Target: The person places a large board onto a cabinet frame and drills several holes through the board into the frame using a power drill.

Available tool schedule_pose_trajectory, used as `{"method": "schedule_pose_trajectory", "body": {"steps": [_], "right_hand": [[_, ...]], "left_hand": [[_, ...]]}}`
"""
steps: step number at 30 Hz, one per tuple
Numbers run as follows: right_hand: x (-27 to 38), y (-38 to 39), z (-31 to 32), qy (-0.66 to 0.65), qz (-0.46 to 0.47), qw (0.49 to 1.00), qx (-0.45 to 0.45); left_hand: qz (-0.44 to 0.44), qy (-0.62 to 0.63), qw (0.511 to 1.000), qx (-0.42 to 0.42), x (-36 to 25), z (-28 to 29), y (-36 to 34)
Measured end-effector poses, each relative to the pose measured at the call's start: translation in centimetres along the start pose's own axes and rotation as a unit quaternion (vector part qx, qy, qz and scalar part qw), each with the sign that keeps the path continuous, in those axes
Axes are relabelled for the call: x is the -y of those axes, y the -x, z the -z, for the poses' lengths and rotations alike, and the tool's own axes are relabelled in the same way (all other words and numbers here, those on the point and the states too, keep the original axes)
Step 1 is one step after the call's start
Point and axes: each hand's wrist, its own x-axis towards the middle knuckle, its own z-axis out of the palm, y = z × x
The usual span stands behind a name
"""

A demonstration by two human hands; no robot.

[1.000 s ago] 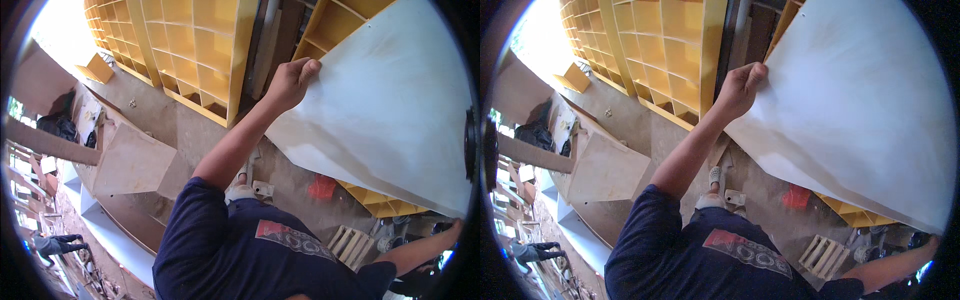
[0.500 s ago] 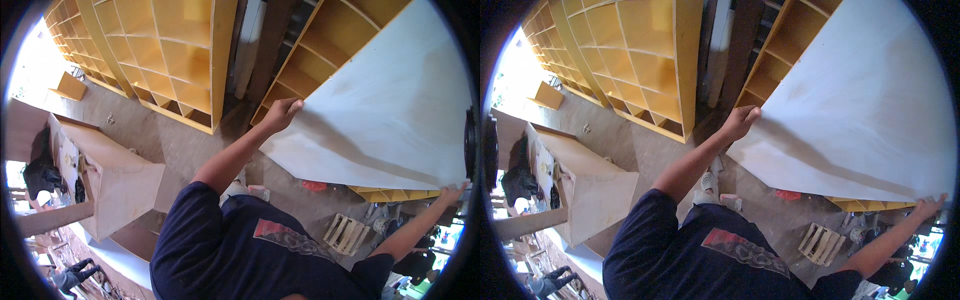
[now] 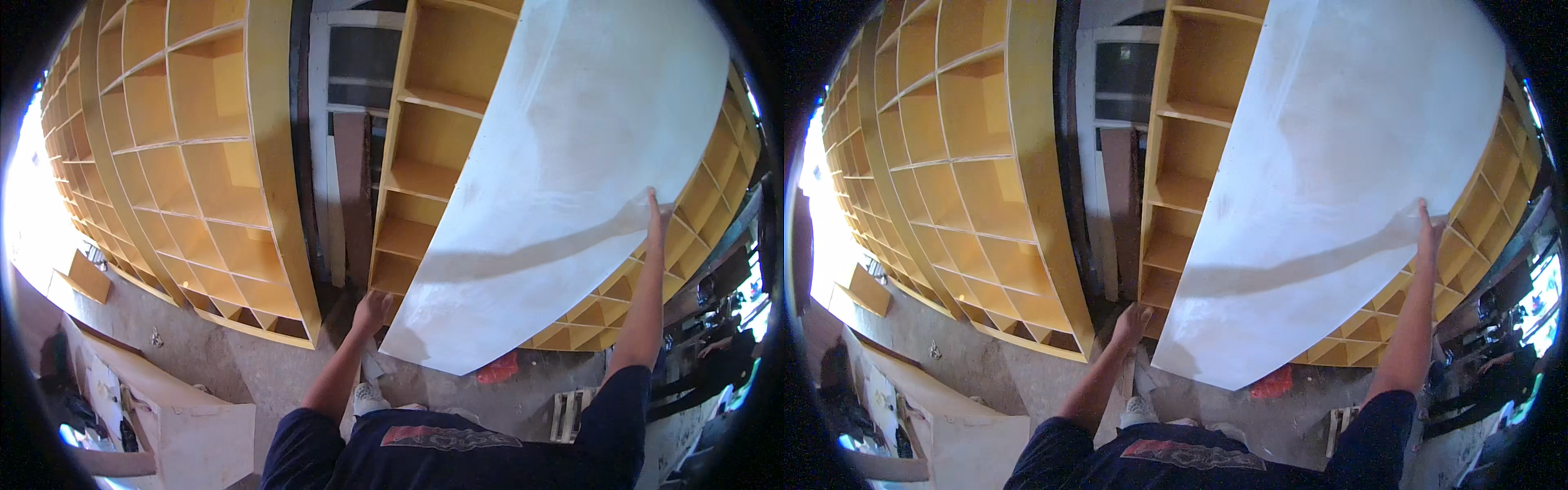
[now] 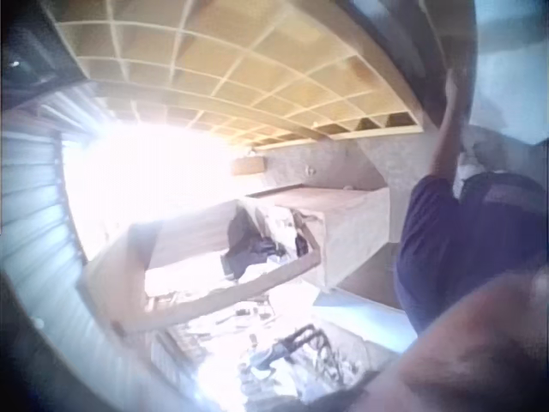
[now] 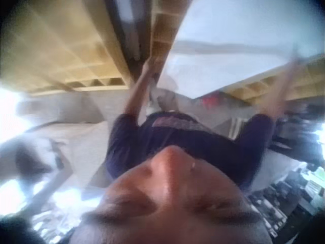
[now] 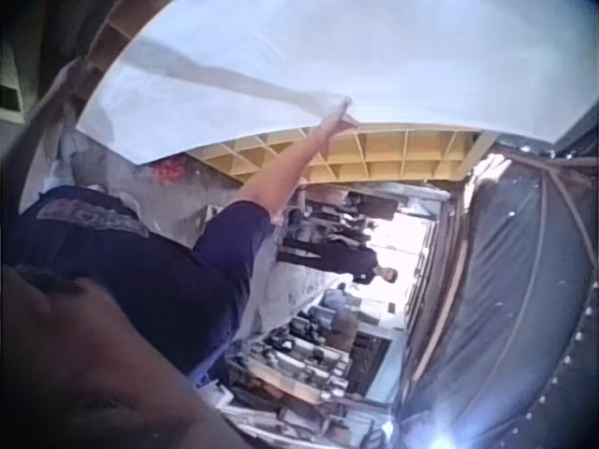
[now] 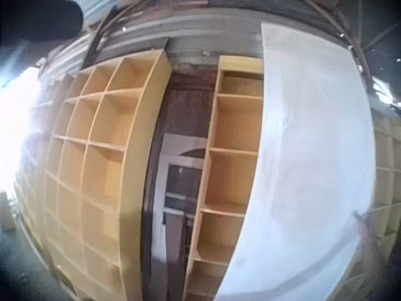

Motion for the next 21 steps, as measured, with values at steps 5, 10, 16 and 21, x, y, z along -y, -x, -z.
{"method": "schedule_pose_trajectory", "body": {"steps": [5, 10, 16, 21], "right_hand": [[-1.8, -0.7, -1.8, -0.190, 0.042, 0.964, 0.184], [-7.8, -0.8, -8.9, -0.014, 0.097, 0.970, 0.223], [-18.9, 9.1, -14.7, 0.027, 0.145, 0.968, 0.202], [-33.3, 28.8, -12.9, 0.095, 0.039, 0.944, 0.314]], "left_hand": [[-0.039, -0.360, 0.912, 0.191, 15.7, -4.0, 14.7], [0.475, -0.262, 0.831, 0.127, 18.1, -8.8, 38.5], [0.612, -0.107, 0.777, 0.100, 10.3, -13.4, 62.8], [0.675, -0.093, 0.729, 0.062, 3.8, -19.0, 74.6]]}}
